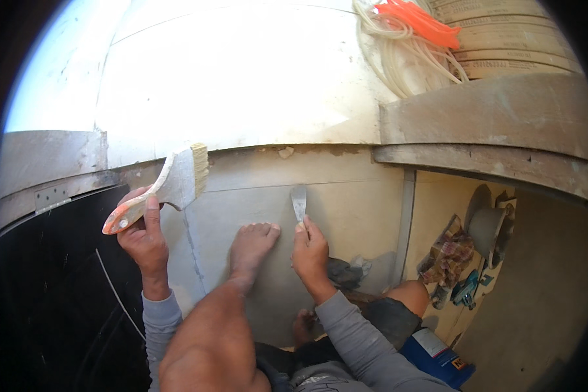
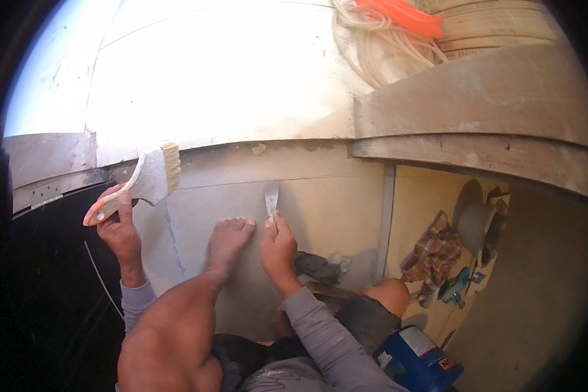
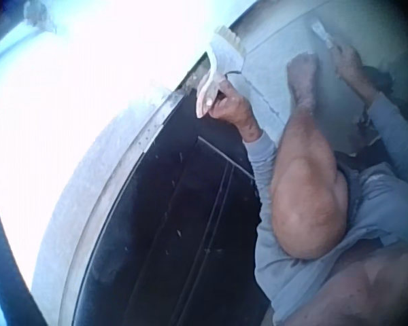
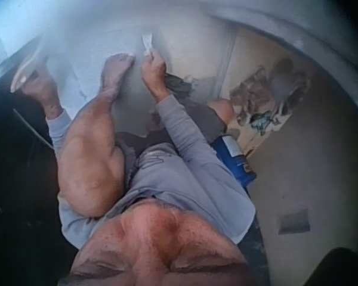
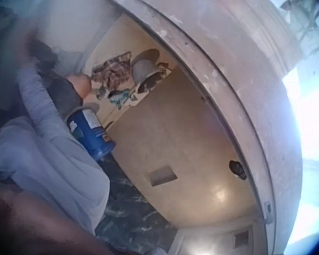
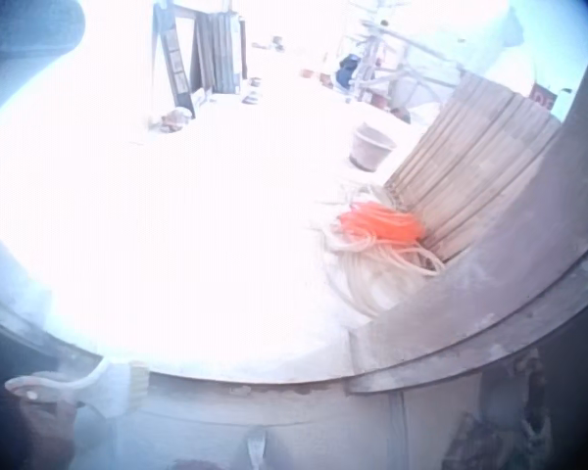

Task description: The person applies grout to the gaps between floor tiles using a putty knife and then cleans the edges with a brush.

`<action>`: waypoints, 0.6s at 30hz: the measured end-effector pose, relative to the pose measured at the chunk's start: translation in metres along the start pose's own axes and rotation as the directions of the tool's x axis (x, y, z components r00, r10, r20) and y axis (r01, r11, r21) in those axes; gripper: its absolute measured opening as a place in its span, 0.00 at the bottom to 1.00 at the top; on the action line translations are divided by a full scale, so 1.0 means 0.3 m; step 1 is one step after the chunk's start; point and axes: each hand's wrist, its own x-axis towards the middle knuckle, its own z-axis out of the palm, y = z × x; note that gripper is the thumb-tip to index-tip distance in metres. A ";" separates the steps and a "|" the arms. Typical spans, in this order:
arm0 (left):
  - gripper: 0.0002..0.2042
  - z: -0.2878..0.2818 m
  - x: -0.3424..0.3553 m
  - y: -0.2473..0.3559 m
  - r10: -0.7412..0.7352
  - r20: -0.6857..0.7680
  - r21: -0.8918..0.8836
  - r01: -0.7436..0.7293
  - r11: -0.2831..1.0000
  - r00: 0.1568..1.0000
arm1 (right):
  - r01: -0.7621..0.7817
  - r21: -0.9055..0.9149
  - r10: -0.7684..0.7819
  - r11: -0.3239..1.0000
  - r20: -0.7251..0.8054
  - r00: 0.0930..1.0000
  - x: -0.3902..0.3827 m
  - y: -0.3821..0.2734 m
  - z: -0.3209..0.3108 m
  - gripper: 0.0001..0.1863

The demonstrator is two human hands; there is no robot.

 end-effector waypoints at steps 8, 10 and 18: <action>0.11 -0.046 -0.004 -0.006 -0.041 -0.059 -0.031 0.039 0.999 0.997 | 0.544 -0.328 -0.462 0.773 0.297 0.836 0.081 -0.141 -0.169 0.15; 0.10 -0.036 0.000 -0.016 -0.017 -0.042 -0.029 0.015 0.999 0.999 | 0.653 -0.355 -0.531 0.669 0.386 0.754 0.095 -0.173 -0.148 0.14; 0.10 -0.036 0.011 0.003 -0.009 -0.032 -0.029 0.008 1.000 0.999 | 0.789 -0.459 -0.600 0.408 0.516 0.611 0.135 -0.248 -0.031 0.11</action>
